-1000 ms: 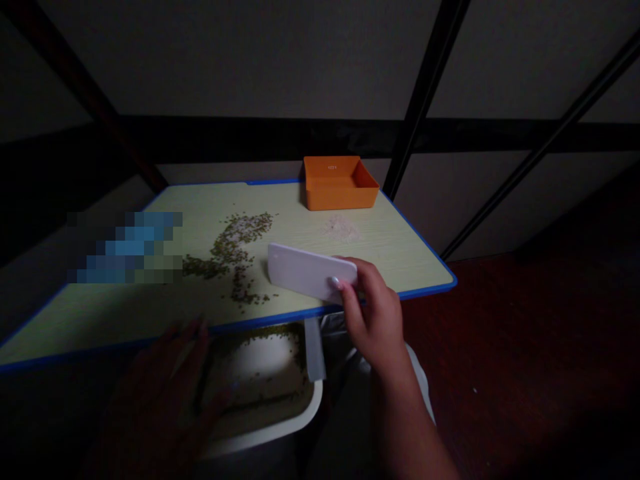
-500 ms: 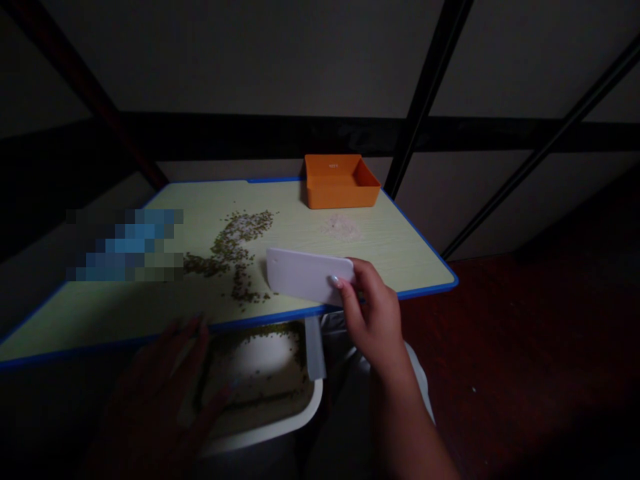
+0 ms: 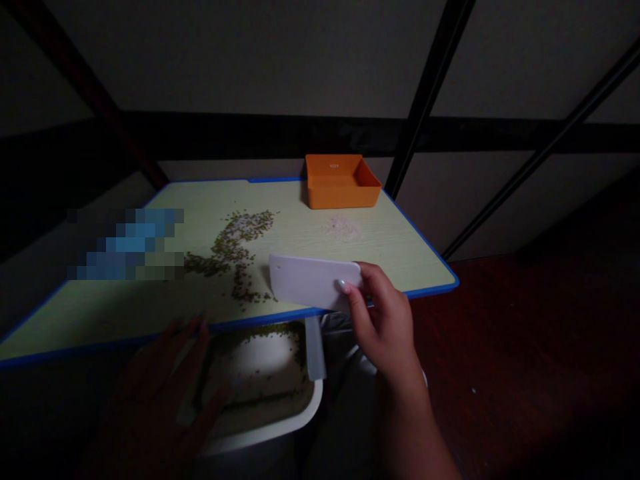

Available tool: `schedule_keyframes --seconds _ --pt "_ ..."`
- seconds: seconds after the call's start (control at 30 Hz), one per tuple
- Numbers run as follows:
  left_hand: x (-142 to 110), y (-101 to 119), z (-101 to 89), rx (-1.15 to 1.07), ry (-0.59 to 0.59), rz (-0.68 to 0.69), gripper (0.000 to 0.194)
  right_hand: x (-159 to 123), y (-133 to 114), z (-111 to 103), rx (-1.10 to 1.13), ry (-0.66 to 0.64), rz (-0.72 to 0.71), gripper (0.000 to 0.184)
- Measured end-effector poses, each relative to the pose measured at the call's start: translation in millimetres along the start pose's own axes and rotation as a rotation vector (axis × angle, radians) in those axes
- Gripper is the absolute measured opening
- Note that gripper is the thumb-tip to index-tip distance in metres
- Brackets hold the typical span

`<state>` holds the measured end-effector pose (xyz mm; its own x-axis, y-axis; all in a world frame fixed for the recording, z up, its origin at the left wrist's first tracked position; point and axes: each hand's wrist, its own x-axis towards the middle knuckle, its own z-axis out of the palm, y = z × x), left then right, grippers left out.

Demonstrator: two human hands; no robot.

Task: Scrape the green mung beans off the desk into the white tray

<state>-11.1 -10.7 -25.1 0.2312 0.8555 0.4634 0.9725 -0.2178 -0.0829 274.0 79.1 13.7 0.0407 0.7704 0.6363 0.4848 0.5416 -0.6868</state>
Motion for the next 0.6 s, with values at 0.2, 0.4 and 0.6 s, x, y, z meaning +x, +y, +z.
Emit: schedule_keyframes --seconds 0.2,0.4,0.6 --pt "0.7 0.9 -2.7 0.018 -0.013 0.004 0.077 -0.5 -4.5 -2.0 -0.007 -0.011 0.000 0.011" --pt "-0.8 -4.5 0.1 0.041 -0.043 0.030 0.079 -1.2 -2.5 -2.6 0.005 0.002 -0.004 0.011" --pt "-1.2 -5.5 1.9 0.041 -0.048 0.020 0.080 -1.0 -1.2 0.7 0.020 -0.014 -0.016 0.013"
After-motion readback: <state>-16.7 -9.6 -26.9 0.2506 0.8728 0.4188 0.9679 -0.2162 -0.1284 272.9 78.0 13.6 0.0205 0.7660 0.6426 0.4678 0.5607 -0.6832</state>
